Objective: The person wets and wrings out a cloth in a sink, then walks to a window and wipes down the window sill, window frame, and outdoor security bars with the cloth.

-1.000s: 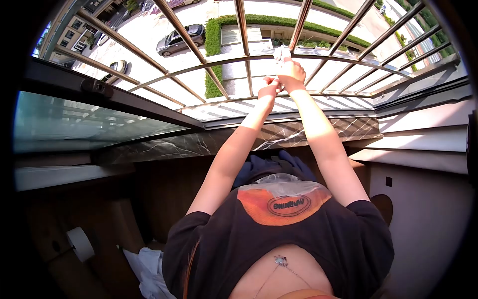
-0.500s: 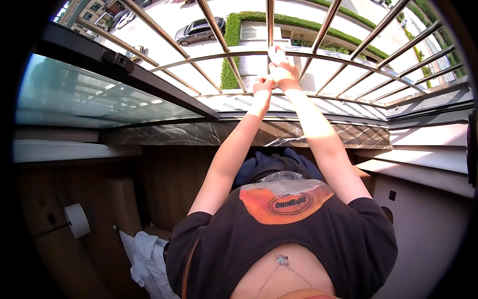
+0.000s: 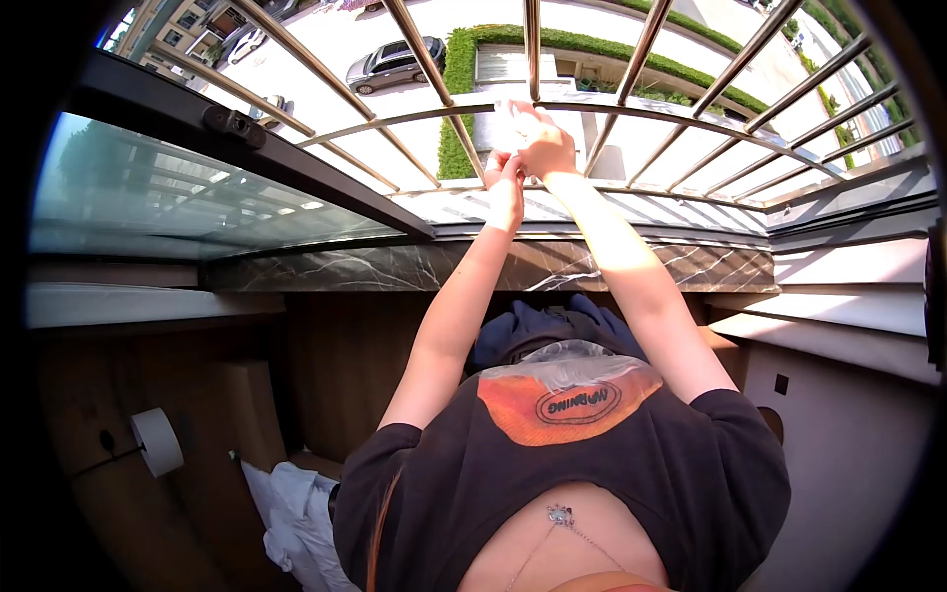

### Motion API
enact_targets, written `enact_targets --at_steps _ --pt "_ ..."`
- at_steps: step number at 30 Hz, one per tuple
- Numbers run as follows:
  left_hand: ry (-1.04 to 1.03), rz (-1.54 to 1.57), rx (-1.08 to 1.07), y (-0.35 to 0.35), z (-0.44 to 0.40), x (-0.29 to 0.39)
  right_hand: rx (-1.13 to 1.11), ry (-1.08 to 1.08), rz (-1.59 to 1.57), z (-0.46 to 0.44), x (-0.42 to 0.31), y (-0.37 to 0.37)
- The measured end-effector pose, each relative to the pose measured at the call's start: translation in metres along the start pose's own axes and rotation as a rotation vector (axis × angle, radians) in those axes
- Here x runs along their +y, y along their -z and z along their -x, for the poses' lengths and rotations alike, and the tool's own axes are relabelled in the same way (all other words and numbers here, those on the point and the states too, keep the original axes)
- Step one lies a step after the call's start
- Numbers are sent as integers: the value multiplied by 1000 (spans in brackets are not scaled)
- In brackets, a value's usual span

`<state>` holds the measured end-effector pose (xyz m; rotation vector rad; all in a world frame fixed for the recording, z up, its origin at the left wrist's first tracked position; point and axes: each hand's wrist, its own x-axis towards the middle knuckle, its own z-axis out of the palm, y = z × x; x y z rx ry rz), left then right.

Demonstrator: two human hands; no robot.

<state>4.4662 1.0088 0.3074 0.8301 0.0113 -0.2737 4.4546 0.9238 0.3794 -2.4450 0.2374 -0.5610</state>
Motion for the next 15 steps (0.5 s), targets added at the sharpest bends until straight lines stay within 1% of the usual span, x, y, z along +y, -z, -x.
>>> enact_targets --at_steps 2,7,10,11,14,15 --pt "33 -42 -1 -10 -4 14 -91 -123 18 -11 -5 5" --pt "71 -62 -10 -5 -20 4 -162 -160 53 -21 5 -6" --pt "108 -144 33 5 -21 6 -154 -215 207 -24 2 -21" --pt "96 -130 13 10 -26 9 -131 -269 209 -28 -1 -28" --pt "63 -89 -34 33 -38 17 38 -267 72 -27 -5 -47" --pt "66 -94 -28 32 -38 25 37 -222 70 -29 -5 -51"
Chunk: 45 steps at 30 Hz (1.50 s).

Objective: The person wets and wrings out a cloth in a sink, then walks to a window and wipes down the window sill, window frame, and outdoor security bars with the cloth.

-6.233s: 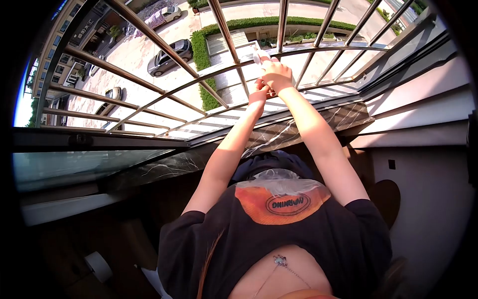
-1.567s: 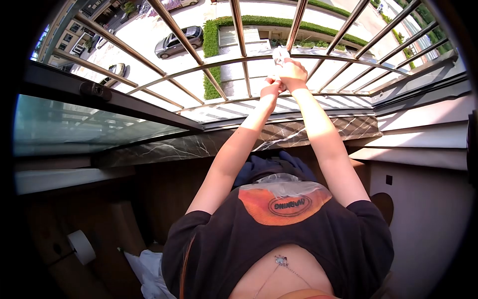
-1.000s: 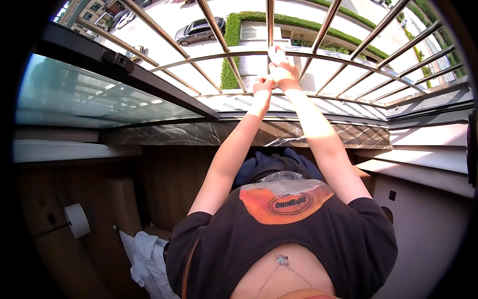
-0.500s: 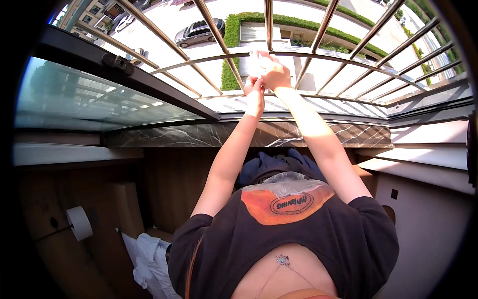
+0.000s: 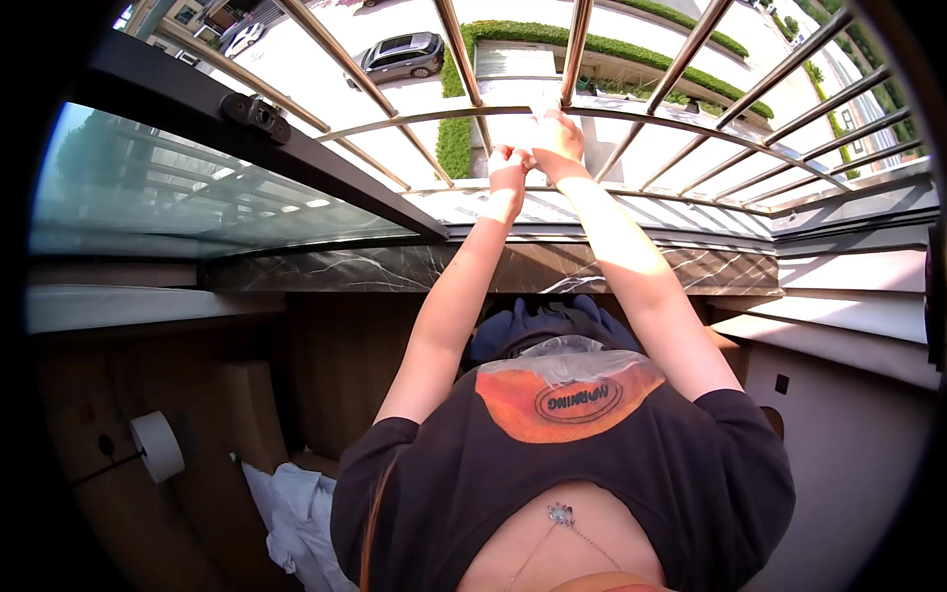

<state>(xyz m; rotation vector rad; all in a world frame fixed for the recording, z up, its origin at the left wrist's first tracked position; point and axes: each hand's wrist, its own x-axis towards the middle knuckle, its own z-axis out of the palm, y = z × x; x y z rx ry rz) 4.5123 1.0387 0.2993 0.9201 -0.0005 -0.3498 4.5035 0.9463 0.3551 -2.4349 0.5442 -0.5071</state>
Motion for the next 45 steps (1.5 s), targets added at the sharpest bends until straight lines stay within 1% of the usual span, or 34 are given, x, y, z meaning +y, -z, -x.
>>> enact_targets --at_steps 3,4,7,8,9,11,14,17,18,20,22,23,25,26,29,30,33,35,37,40,43,44,45 --pt "15 -81 16 13 -4 8 -1 -55 19 0 -13 -9" --pt "-4 -97 16 20 -6 11 -57 -70 25 1 -24 -10" --pt "-12 -65 165 35 4 34 -200 -15 22 2 -56 -20" --pt "-4 42 207 41 4 40 -215 22 -12 1 -60 -32" --pt "-76 55 172 47 3 46 -204 31 -28 1 -64 -35" --pt "-82 -57 93 54 4 50 -165 -14 -86 4 -63 -34" --pt "-11 -83 48 56 1 40 -223 57 -8 -1 -57 -26" --pt "29 -3 118 45 0 25 -229 153 141 -5 -45 -24" --pt "19 17 87 40 1 21 -207 227 199 -6 -40 -23" --pt "29 -30 25 30 3 13 -176 242 207 -4 -23 -15" --pt "48 -64 -38 17 1 3 -141 285 178 0 -13 9" --pt "89 -73 -47 9 2 -4 -211 139 221 -2 -1 10" --pt "139 -133 -50 -4 1 -20 -165 120 180 -1 17 25" --pt "141 -143 -92 -8 2 -27 -171 107 238 -1 21 29" --pt "141 -87 -25 -14 4 -32 -275 52 261 -2 17 31" --pt "118 11 -42 -11 5 -30 -240 59 225 -2 17 27" --pt "106 3 14 -3 5 -16 -137 92 129 0 14 12" --pt "101 -19 -7 2 8 -1 -63 112 77 1 5 6" --pt "45 -78 -28 17 2 -1 -109 124 48 -3 3 -8" --pt "27 31 24 30 3 6 -108 179 33 -6 -14 -22" --pt "10 52 124 37 9 26 -138 204 128 -7 -43 -32" --pt "-7 96 181 40 6 28 -171 176 90 -9 -47 -37" --pt "0 80 143 41 9 35 -200 183 105 -9 -50 -33"
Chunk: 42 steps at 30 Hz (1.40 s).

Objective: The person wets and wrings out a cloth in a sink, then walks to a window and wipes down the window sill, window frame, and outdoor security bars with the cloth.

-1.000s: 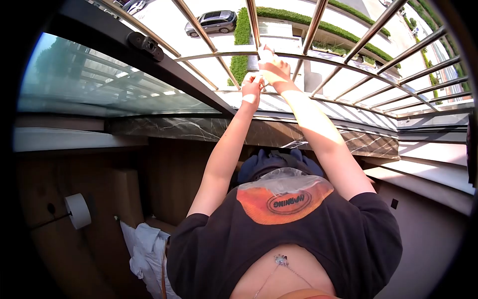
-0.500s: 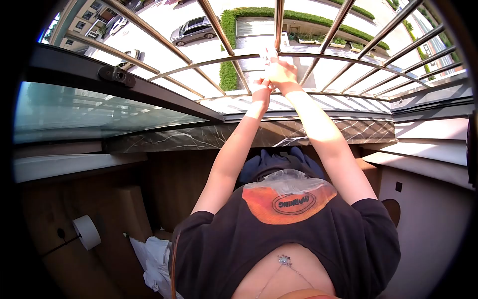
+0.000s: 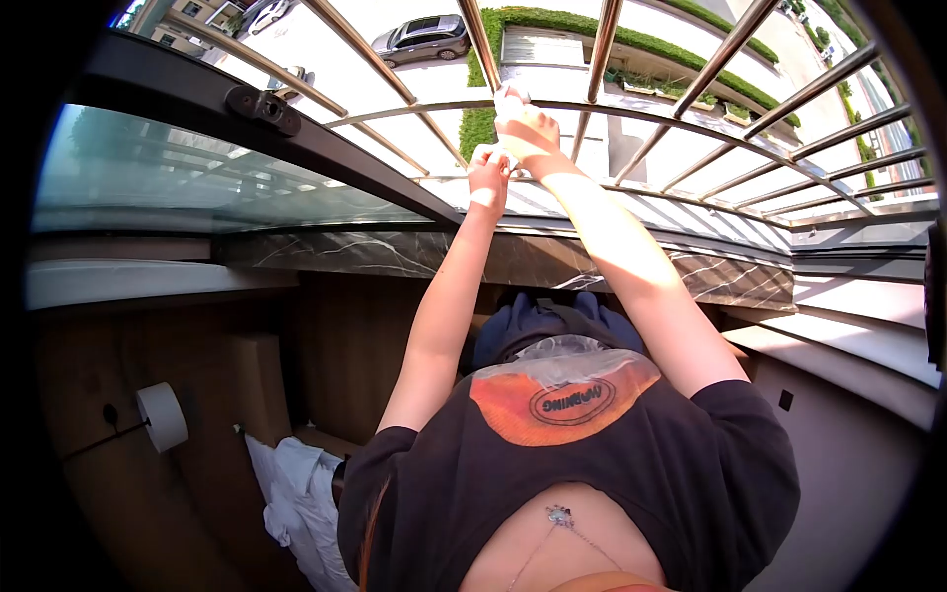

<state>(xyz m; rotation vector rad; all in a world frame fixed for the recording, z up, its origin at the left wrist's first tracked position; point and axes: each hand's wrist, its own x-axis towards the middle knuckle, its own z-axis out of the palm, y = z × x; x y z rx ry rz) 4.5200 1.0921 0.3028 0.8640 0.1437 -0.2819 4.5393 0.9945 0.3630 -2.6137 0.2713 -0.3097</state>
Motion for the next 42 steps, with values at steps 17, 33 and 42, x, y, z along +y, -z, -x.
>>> enact_targets --at_steps 17,33,42 --pt "99 -131 -190 -64 15 -57 -125 -8 207 19 45 67" --pt "185 -166 -256 -68 29 -88 272 -33 -264 67 132 46" --pt "66 -231 -266 -104 20 -82 -23 -170 -163 35 111 111"
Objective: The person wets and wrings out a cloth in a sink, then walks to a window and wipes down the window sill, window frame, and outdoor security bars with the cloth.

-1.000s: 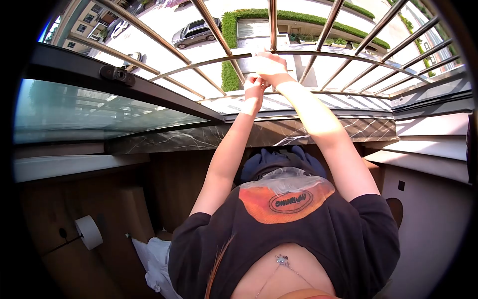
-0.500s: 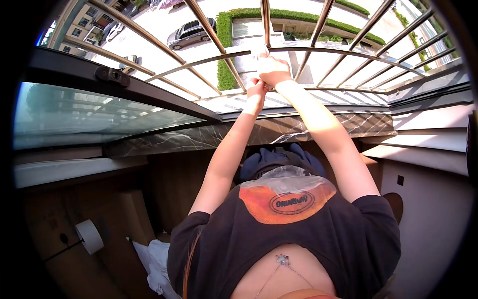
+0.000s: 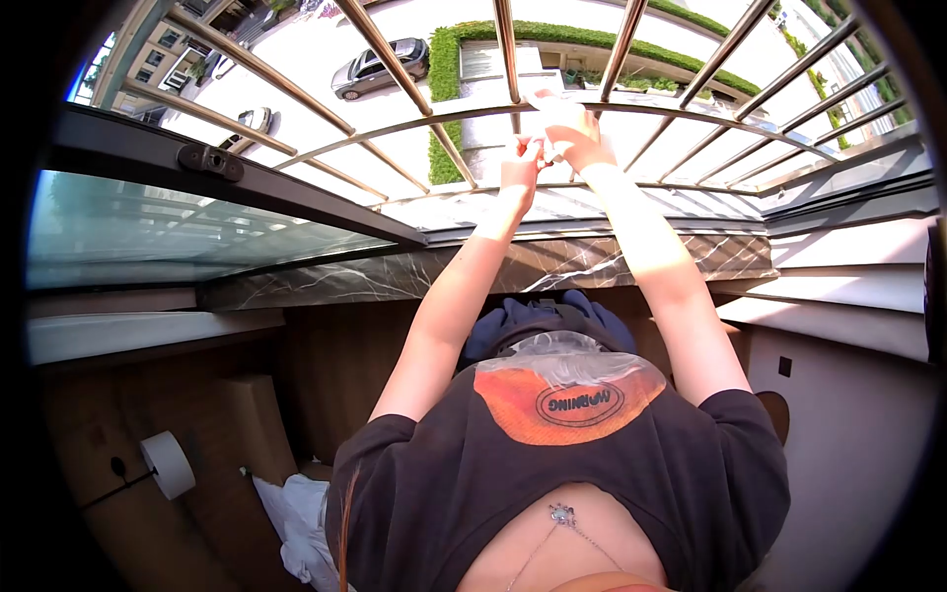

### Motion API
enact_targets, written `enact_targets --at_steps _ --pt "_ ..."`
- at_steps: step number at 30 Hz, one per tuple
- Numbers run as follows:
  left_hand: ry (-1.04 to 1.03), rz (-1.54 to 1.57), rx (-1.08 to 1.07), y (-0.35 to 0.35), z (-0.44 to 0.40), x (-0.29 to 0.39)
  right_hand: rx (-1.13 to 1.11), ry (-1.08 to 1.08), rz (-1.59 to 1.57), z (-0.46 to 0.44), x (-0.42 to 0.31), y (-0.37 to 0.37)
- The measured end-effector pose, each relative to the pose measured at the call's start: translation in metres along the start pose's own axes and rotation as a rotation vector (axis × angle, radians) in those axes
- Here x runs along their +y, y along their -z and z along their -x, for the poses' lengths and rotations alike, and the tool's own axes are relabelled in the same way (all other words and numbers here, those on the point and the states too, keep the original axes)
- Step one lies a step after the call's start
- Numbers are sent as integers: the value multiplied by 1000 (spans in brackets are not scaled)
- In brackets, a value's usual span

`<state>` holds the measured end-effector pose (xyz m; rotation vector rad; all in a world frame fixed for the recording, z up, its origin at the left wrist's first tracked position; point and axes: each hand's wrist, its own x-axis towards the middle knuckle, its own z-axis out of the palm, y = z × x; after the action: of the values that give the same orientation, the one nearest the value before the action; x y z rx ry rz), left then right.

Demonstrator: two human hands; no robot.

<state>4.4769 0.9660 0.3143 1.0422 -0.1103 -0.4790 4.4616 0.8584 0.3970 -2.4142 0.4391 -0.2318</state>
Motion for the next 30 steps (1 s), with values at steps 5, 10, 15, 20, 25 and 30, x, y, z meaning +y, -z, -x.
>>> enact_targets --at_steps 5,10,15,20,25,30 --pt "-25 96 9 11 -4 -14 -83 106 186 0 -10 3" --pt "-43 150 22 -6 0 -3 -210 -54 41 -20 -20 13" --pt "-43 250 -36 -12 -1 -3 -158 225 16 -28 -1 17" --pt "84 487 1 -10 5 -20 -201 115 -109 -11 -5 28" --pt "123 342 150 -19 10 -30 -409 292 132 6 19 29" --pt "184 346 -2 -10 6 -38 -356 3 -902 25 73 -15"
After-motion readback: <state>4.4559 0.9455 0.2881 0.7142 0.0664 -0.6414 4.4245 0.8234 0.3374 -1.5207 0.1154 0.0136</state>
